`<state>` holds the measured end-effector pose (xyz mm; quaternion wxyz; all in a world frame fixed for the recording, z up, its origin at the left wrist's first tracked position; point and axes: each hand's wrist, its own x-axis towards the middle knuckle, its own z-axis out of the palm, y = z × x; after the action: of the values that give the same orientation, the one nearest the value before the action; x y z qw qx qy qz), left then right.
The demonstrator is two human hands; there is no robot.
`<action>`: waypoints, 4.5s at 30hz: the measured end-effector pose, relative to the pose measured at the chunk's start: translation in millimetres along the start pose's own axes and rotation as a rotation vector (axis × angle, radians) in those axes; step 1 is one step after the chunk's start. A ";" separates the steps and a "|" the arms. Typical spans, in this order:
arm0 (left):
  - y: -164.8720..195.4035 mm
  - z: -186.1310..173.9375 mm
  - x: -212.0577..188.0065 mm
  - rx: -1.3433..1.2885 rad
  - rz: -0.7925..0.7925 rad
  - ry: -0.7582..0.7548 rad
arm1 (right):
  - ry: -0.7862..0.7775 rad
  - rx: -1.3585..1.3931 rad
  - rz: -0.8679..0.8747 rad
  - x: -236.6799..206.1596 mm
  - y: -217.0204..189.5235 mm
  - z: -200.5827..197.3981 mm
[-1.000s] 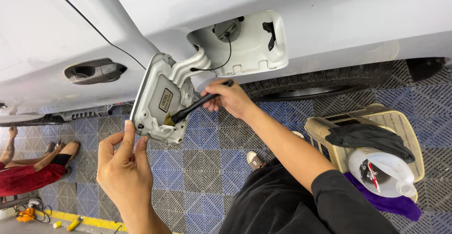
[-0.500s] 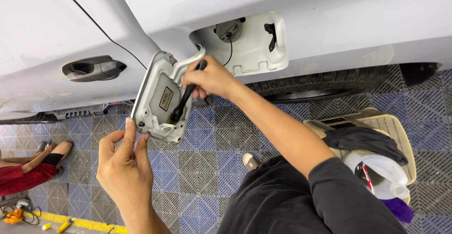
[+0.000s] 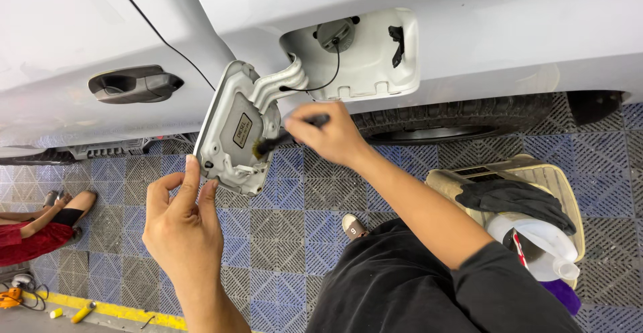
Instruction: The person cleans the open fuel filler door of a white pickup truck. They scrub the fuel door and its surrounding recess with a black detail brush, periodically dipping the brush into a jug on a small stool, and later continue scrubbing the same areas with a red-and-white toothbrush.
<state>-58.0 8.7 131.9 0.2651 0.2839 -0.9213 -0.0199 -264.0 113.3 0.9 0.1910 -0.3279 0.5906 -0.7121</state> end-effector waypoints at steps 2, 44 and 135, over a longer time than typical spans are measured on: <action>-0.6 0.9 1.1 -0.027 -0.004 0.005 | 0.058 -0.046 -0.083 -27.4 0.4 1.9; -5.5 -0.5 -1.8 -0.006 0.046 0.012 | 0.287 -0.110 -0.443 -62.5 -5.9 34.7; -6.7 -1.9 0.3 0.001 0.023 0.011 | 0.579 -0.298 -0.348 -70.7 4.9 -10.8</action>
<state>-53.8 3.1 132.4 0.2702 0.2733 -0.9231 -0.0147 -221.8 166.5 -21.8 -0.1579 -0.2324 0.6528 -0.7035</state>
